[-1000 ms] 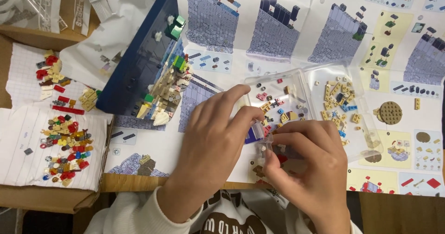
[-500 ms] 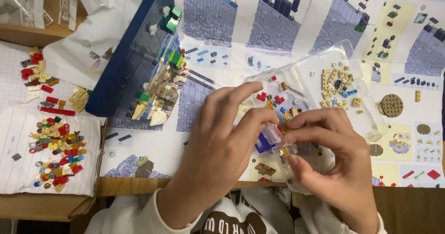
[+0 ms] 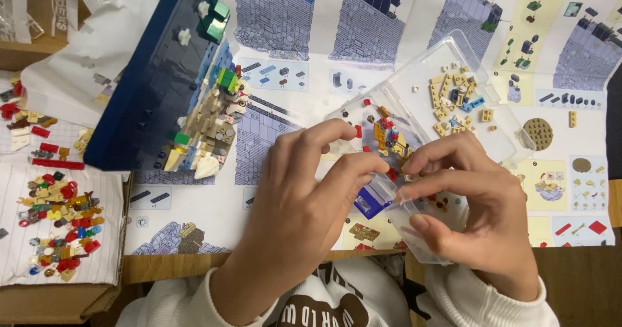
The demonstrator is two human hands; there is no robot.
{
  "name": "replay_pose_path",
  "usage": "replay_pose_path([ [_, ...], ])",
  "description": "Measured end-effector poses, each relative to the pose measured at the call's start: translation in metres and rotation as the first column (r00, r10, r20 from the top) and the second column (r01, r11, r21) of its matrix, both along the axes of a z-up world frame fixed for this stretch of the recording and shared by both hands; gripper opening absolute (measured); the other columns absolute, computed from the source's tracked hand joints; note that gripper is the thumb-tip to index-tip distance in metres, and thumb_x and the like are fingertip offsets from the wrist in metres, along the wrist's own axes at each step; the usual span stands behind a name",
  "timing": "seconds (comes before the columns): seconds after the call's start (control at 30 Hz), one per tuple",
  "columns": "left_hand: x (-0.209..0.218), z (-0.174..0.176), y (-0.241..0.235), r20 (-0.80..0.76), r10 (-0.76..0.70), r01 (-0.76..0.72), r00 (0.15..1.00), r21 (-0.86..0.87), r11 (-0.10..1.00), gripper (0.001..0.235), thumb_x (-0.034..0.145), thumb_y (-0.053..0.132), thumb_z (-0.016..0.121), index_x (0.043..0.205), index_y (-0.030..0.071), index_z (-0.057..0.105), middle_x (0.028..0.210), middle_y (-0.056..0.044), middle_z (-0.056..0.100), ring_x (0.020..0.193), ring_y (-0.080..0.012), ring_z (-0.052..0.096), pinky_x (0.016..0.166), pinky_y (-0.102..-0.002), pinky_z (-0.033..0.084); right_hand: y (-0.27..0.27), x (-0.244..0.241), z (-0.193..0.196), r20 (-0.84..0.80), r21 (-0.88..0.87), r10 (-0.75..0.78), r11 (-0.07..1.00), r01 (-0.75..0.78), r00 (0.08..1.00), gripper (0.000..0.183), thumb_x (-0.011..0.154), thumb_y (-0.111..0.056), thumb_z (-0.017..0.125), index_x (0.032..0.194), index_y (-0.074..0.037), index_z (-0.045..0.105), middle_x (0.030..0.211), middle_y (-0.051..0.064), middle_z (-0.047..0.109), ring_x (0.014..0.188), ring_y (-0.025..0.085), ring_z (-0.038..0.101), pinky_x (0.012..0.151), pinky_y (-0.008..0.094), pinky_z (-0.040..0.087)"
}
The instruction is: The person assembles a small Lego structure by attaching green and white pieces to a partially built model. They then open a plastic bag, pour out white circular baseplates, and sort through various small Lego pieces in clear containers and a cardboard box.
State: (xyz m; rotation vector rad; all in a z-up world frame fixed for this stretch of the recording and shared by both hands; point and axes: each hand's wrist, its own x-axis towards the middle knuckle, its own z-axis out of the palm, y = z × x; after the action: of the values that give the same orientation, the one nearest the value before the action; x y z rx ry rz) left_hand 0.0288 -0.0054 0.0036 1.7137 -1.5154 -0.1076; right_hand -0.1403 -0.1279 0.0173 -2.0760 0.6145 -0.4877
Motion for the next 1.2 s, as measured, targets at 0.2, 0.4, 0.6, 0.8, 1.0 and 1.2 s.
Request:
replay_pose_path([
  [0.2,0.0013,0.0006,-0.0006,-0.003,-0.003,0.003,1.0,-0.005,1.0,0.015,0.094,0.01,0.069,0.107,0.015,0.064,0.118,-0.009,0.05,0.103,-0.0284,0.05,0.091,-0.039,0.044,-0.0034,-0.0035,-0.0037,0.008,-0.056,0.034,0.998,-0.034,0.999,0.018,0.075,-0.026,0.068,0.084,-0.011,0.074,0.091,0.009,0.061,0.087,0.019,0.059,0.074,0.028,0.048],
  [0.4,0.0024,-0.0006,-0.0022,0.008,0.005,-0.005,1.0,-0.002,1.0,0.019,0.094,0.014,0.069,0.112,0.013,0.061,0.117,-0.007,0.051,0.104,-0.0261,0.053,0.093,-0.039,0.043,-0.0039,-0.0037,-0.0041,0.035,-0.068,0.043,0.997,-0.041,0.998,0.016,0.074,-0.024,0.069,0.082,-0.011,0.074,0.087,0.008,0.061,0.085,0.019,0.058,0.072,0.028,0.048],
  [0.6,0.0036,0.0027,-0.0019,-0.03,-0.014,0.014,0.999,0.009,1.0,0.018,0.096,0.015,0.066,0.112,0.011,0.061,0.114,-0.006,0.05,0.097,-0.0257,0.051,0.088,-0.038,0.043,-0.0047,-0.0053,-0.0053,0.062,-0.057,0.054,0.997,-0.051,0.997,0.013,0.073,-0.02,0.07,0.081,-0.01,0.073,0.087,0.009,0.063,0.085,0.02,0.06,0.073,0.029,0.05],
  [0.8,0.0045,0.0038,-0.0016,-0.144,-0.075,0.071,0.987,-0.032,0.997,0.018,0.094,0.008,0.066,0.112,0.006,0.062,0.111,-0.009,0.05,0.088,-0.0244,0.05,0.085,-0.036,0.045,-0.0039,-0.0064,-0.0048,0.078,-0.034,0.047,0.998,-0.044,0.996,0.017,0.074,-0.022,0.07,0.086,-0.011,0.075,0.087,0.008,0.064,0.087,0.019,0.059,0.08,0.029,0.048],
  [1.0,0.0048,0.0036,-0.0018,-0.209,-0.109,0.102,0.972,-0.045,0.994,0.021,0.094,0.005,0.064,0.115,0.002,0.062,0.111,-0.01,0.05,0.092,-0.0251,0.052,0.086,-0.037,0.046,-0.0032,-0.0021,-0.0004,0.04,-0.041,0.046,0.998,-0.045,0.998,0.018,0.074,-0.024,0.07,0.087,-0.012,0.075,0.089,0.007,0.064,0.088,0.018,0.06,0.078,0.028,0.049],
  [1.2,0.0046,0.0044,0.0008,-0.213,-0.134,0.129,0.968,-0.037,0.991,0.022,0.097,0.008,0.054,0.118,0.005,0.06,0.117,-0.013,0.048,0.098,-0.0281,0.052,0.092,-0.039,0.044,-0.0032,-0.0012,0.0,0.018,-0.009,0.036,0.999,-0.035,0.999,0.02,0.074,-0.026,0.068,0.087,-0.012,0.075,0.093,0.009,0.062,0.09,0.018,0.061,0.073,0.026,0.052],
])
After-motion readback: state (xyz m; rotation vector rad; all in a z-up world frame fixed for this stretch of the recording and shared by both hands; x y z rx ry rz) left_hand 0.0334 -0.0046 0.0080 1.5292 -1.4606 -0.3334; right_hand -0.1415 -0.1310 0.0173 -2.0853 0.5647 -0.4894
